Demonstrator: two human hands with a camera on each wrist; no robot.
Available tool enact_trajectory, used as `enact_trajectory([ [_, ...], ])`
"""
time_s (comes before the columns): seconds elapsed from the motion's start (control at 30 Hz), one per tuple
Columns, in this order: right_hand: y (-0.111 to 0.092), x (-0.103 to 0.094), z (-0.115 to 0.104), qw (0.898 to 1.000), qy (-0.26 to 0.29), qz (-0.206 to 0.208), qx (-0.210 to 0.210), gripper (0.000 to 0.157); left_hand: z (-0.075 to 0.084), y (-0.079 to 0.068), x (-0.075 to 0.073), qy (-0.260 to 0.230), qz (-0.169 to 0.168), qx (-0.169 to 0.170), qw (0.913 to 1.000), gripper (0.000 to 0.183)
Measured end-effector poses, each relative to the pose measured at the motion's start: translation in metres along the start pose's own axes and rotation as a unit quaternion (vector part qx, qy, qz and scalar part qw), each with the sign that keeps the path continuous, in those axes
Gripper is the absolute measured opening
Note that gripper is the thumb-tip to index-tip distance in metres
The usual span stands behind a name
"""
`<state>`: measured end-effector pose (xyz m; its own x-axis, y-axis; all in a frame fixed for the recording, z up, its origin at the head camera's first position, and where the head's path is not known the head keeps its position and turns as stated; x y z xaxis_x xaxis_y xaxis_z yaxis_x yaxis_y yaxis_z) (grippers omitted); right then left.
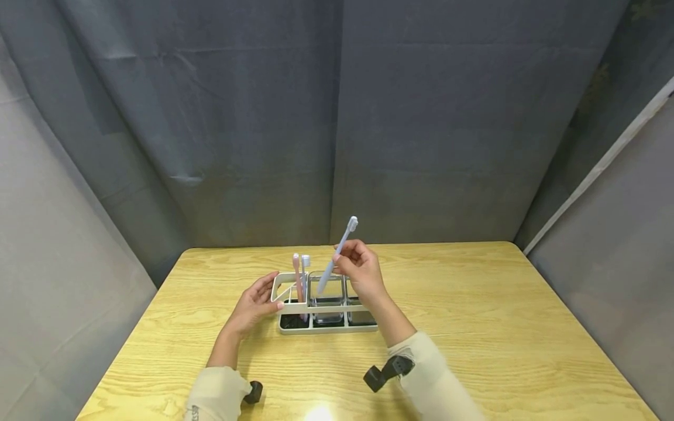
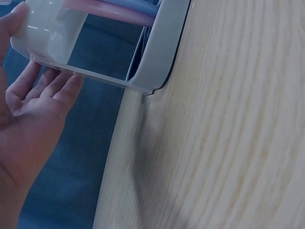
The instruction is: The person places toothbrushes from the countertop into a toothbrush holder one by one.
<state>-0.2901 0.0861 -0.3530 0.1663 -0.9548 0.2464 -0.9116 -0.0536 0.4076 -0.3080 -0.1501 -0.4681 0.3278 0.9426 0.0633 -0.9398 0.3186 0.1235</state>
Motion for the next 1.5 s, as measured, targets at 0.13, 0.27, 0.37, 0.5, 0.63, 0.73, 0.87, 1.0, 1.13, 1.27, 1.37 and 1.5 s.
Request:
enact_trajectory([
  [0.13,0.001,0.010,0.007,1.000,0.015,-0.008,0.007,0.017,0.001,-0.001,-0.002,0.003,0.007,0.000,1.0000,0.074],
  [0.27,0.001,0.017,0.016,1.000,0.013,-0.014,0.021,0.016,0.001,-0.001,-0.002,0.003,0.009,-0.002,1.0000,0.073],
  [0.37,0.001,0.022,0.024,0.999,-0.001,-0.020,0.032,0.019,0.000,-0.001,-0.003,0.002,0.008,-0.003,1.0000,0.073],
  [0.5,0.001,0.026,0.033,0.998,-0.030,-0.031,0.039,0.020,-0.001,-0.001,-0.003,0.001,0.010,-0.003,0.9999,0.073],
  [0.63,-0.001,0.030,0.039,0.996,-0.071,-0.039,0.040,0.015,-0.002,-0.001,-0.004,-0.001,0.009,-0.007,0.9999,0.072],
  [0.73,-0.002,0.032,0.043,0.993,-0.103,-0.043,0.042,0.013,-0.002,0.000,-0.003,0.003,0.006,-0.010,0.9999,0.072],
  [0.87,-0.003,0.034,0.048,0.989,-0.131,-0.045,0.049,0.012,-0.002,0.001,-0.003,0.007,0.009,-0.014,0.9998,0.072],
  [1.0,-0.005,0.034,0.053,0.985,-0.152,-0.047,0.060,0.013,-0.003,0.001,-0.002,0.004,0.009,-0.014,0.9999,0.073],
  [1.13,-0.006,0.034,0.058,0.982,-0.168,-0.053,0.065,0.013,-0.003,0.002,-0.001,0.002,0.008,-0.010,0.9999,0.074],
  [1.27,-0.008,0.034,0.060,0.975,-0.203,-0.066,0.067,0.010,-0.003,0.002,0.000,0.004,0.007,-0.008,0.9999,0.073],
  [1.37,-0.009,0.036,0.060,0.965,-0.239,-0.086,0.065,0.006,-0.003,0.002,0.001,0.003,0.005,-0.005,1.0000,0.072],
  [1.5,-0.009,0.039,0.059,0.954,-0.274,-0.110,0.058,0.004,-0.003,0.002,0.001,0.001,0.006,-0.003,1.0000,0.072],
])
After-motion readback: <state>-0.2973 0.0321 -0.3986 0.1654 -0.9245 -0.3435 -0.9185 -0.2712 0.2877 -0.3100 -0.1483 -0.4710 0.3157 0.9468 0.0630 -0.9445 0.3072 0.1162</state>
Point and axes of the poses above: each hand's wrist, its own y-axis towards the middle knuckle, its own x-axis out of the palm, z = x × y, the point moved 8 cm from there along y, towards the middle knuckle, and after that the axes turned 1 degree about -x, right-handed, at the moved point
